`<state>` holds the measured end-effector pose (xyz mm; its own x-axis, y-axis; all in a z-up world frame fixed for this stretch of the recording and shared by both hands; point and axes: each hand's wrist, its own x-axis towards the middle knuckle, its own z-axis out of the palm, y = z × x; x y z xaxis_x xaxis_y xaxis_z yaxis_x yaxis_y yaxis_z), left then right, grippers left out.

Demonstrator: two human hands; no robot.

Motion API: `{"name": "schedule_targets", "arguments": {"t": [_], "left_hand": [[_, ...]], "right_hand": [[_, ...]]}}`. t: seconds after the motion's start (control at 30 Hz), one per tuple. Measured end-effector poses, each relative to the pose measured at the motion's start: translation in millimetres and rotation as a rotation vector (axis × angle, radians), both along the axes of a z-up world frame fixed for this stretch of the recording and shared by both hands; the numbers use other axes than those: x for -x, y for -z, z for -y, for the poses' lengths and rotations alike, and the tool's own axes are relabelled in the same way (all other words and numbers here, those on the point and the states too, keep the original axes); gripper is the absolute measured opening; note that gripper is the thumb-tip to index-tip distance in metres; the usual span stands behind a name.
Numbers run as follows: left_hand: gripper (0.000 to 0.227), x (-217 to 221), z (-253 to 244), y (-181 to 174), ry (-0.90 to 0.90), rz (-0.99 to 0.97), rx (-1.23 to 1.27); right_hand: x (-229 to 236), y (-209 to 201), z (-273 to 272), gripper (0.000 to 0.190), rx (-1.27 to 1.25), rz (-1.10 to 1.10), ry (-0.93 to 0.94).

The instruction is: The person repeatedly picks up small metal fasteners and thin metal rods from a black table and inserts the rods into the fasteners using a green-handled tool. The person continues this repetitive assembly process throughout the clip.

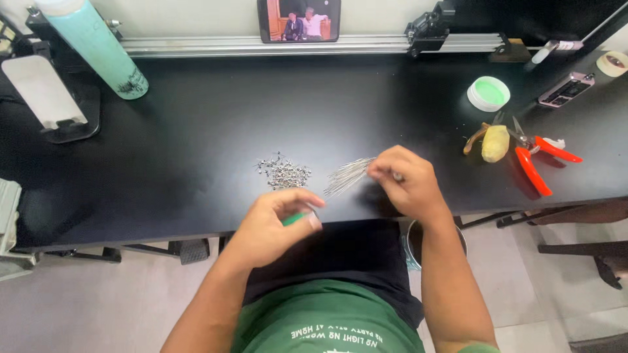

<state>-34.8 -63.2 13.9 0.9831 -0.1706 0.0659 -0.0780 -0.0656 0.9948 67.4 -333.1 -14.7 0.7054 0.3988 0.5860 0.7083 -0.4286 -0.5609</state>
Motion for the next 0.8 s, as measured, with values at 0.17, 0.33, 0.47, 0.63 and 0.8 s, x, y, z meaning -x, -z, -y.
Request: {"name": "schedule_targets", "arguments": {"t": [0.17, 0.33, 0.47, 0.63, 0.8], "left_hand": [[0.035, 11.2, 3.6, -15.5, 0.217, -0.183, 0.093], [0.036, 14.0, 10.0, -14.9, 0.298, -0.221, 0.123], [0.03, 17.4, 12.1, -16.0, 0.302, -0.167, 0.099], [0.025, 22.3, 12.9, -22.0, 0.263, -0.119, 0.039], [0.024, 29.5, 19.7, -25.3, -0.041, 0.124, -0.33]], "right_hand": [[40.1, -21.8, -7.0, 0.01, -0.075, 0.022, -0.162], [49.4, -21.8, -13.2, 0.012, -0.051, 0.036, -0.236], [53.6, -15.8, -15.9, 0.01, -0.039, 0.054, -0.238], [61.4, -22.6, -17.4, 0.01, -0.076, 0.032, -0.253], [81.1, -40.6, -6.7, 0.046, 0.113, -0.243, -0.254]]}}
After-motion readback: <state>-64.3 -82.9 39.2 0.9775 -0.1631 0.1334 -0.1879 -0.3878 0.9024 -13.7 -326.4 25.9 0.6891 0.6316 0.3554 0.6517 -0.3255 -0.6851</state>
